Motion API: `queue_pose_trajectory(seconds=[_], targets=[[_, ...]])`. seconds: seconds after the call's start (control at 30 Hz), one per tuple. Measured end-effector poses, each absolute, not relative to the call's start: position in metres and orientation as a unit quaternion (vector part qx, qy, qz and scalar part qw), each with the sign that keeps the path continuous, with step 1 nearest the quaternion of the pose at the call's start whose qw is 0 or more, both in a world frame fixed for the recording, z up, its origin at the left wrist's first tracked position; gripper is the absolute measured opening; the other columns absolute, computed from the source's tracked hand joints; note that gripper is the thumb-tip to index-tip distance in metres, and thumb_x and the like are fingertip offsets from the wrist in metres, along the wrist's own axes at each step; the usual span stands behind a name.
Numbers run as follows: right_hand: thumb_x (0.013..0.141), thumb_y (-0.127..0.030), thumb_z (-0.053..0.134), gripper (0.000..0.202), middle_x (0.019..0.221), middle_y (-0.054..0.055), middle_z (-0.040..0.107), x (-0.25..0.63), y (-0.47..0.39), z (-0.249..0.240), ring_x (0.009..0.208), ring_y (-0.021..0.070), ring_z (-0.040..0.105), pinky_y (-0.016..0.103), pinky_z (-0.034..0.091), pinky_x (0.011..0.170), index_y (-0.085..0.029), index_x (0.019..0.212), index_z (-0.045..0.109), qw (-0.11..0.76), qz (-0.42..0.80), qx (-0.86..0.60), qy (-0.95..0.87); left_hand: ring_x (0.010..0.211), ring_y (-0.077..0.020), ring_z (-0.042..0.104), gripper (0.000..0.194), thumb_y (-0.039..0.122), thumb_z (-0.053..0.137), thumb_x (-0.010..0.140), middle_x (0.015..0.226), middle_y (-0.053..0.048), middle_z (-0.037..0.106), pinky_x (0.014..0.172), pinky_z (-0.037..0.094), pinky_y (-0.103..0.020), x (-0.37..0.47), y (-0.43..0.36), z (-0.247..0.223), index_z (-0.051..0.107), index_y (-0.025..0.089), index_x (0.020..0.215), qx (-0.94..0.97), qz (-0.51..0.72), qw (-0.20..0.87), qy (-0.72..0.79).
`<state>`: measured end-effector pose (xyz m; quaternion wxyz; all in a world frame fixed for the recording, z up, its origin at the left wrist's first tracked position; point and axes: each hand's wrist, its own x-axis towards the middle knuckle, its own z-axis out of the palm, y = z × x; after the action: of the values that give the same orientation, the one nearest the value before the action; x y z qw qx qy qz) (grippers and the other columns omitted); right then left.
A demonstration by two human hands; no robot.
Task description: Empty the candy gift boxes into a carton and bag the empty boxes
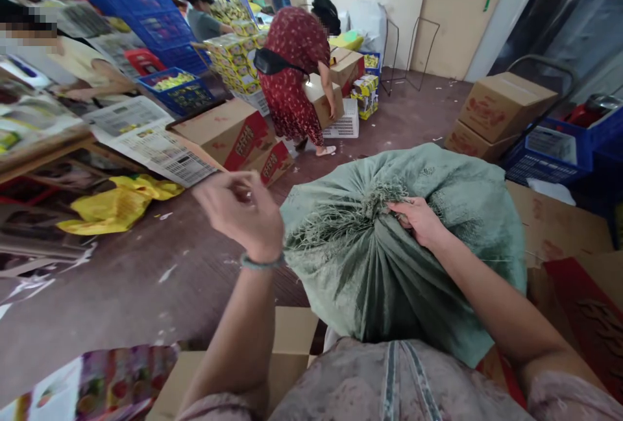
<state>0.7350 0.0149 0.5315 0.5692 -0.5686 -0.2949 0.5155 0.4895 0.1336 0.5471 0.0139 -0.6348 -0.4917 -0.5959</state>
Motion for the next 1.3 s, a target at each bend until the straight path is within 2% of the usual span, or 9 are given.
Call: queue_pose_trajectory(seconds=[0.07,0.17,0.27,0.4,0.53,0.77,0.93,1.07,1.3], targets=[[0.056,-0.049,0.09,0.048,0.048,-0.01,0.032,0.731,0.014,0.535,0.045,0.0051,0.018,0.027,0.01,0.047,-0.021,0.062,0.051,0.573,0.503,-0.577,-0.292,0.077,-0.0175,0.064,0.014,0.032,0.063,0.099,0.087,-0.003,0.069,0.074,0.052,-0.036,0.51,0.107,0.529,0.068,0.019,0.098,-0.713,-0.566,-0.076,-0.407],[0.058,-0.054,0.089,0.049,0.048,-0.009,0.035,0.724,0.016,0.54,0.044,0.0057,0.023,0.027,0.012,0.047,-0.02,0.064,0.055,0.551,0.499,-0.589,-0.316,0.099,-0.0256,0.068,0.029,0.042,0.076,0.09,0.102,-0.009,0.074,0.089,0.055,-0.039,0.553,0.091,0.504,0.07,0.019,0.108,-0.807,-0.446,-0.238,-0.306],[0.064,-0.058,0.088,0.05,0.049,-0.01,0.033,0.725,0.018,0.545,0.045,0.0055,0.022,0.027,0.01,0.047,-0.019,0.07,0.057,0.539,0.498,-0.585,-0.346,0.095,-0.0262,0.066,0.03,0.048,0.075,0.088,0.095,-0.008,0.073,0.09,0.054,-0.039,0.582,0.102,0.489,0.069,0.019,0.092,-0.774,-0.414,-0.404,-0.259],[0.065,-0.048,0.093,0.048,0.054,-0.012,0.036,0.742,0.011,0.55,0.048,0.0058,0.026,0.024,0.016,0.049,-0.019,0.091,0.065,0.578,0.526,-0.518,-0.349,0.079,-0.0194,0.064,0.025,0.044,0.076,0.085,0.082,-0.002,0.071,0.079,0.054,-0.031,0.591,0.121,0.478,0.069,0.02,0.079,-0.544,-0.504,-0.625,-0.244],[0.065,-0.041,0.095,0.054,0.07,-0.004,0.057,0.763,-0.002,0.54,0.069,0.0117,0.055,0.025,0.041,0.062,-0.02,0.11,0.073,0.605,0.559,-0.452,-0.342,0.077,-0.0186,0.066,0.008,0.024,0.07,0.087,0.083,-0.004,0.071,0.078,0.056,-0.03,0.589,0.123,0.474,0.07,0.02,0.08,-0.281,-0.555,-0.747,-0.235],[0.085,-0.074,0.073,0.054,0.091,0.005,0.075,0.778,0.014,0.499,0.1,0.0224,0.068,0.04,0.049,0.103,-0.021,0.094,0.075,0.628,0.363,-0.542,-0.424,0.062,-0.0127,0.053,0.041,0.005,0.032,0.099,0.065,0.0,0.045,0.076,0.055,-0.025,0.588,0.11,0.478,0.059,0.017,0.07,-0.131,-0.496,-0.821,-0.251],[0.085,-0.081,0.07,0.062,0.063,-0.003,0.049,0.755,0.03,0.543,0.071,0.0177,0.062,0.035,0.054,0.08,-0.023,0.073,0.051,0.679,0.469,-0.394,-0.405,0.055,-0.0144,0.046,0.038,0.007,0.037,0.093,0.055,0.0,0.034,0.066,0.051,-0.024,0.591,0.106,0.512,0.055,0.018,0.062,-0.257,-0.491,-0.807,-0.204],[0.095,-0.064,0.071,0.058,0.061,-0.005,0.04,0.745,0.003,0.612,0.052,0.0101,0.038,0.027,0.036,0.053,-0.022,0.069,0.042,0.583,0.569,-0.305,-0.494,0.048,-0.0138,0.037,0.029,0.019,0.061,0.087,0.049,0.003,0.026,0.059,0.047,-0.027,0.584,0.094,0.565,0.052,0.019,0.059,-0.4,-0.43,-0.802,-0.106],[0.102,-0.053,0.067,0.057,0.057,-0.004,0.039,0.8,-0.052,0.612,0.053,0.0086,0.033,0.029,0.025,0.054,-0.019,0.062,0.046,0.471,0.607,-0.401,-0.499,0.045,-0.0124,0.03,0.046,0.038,0.071,0.085,0.045,0.004,0.024,0.059,0.046,-0.033,0.582,0.085,0.561,0.044,0.02,0.051,-0.458,-0.287,-0.836,-0.095]])
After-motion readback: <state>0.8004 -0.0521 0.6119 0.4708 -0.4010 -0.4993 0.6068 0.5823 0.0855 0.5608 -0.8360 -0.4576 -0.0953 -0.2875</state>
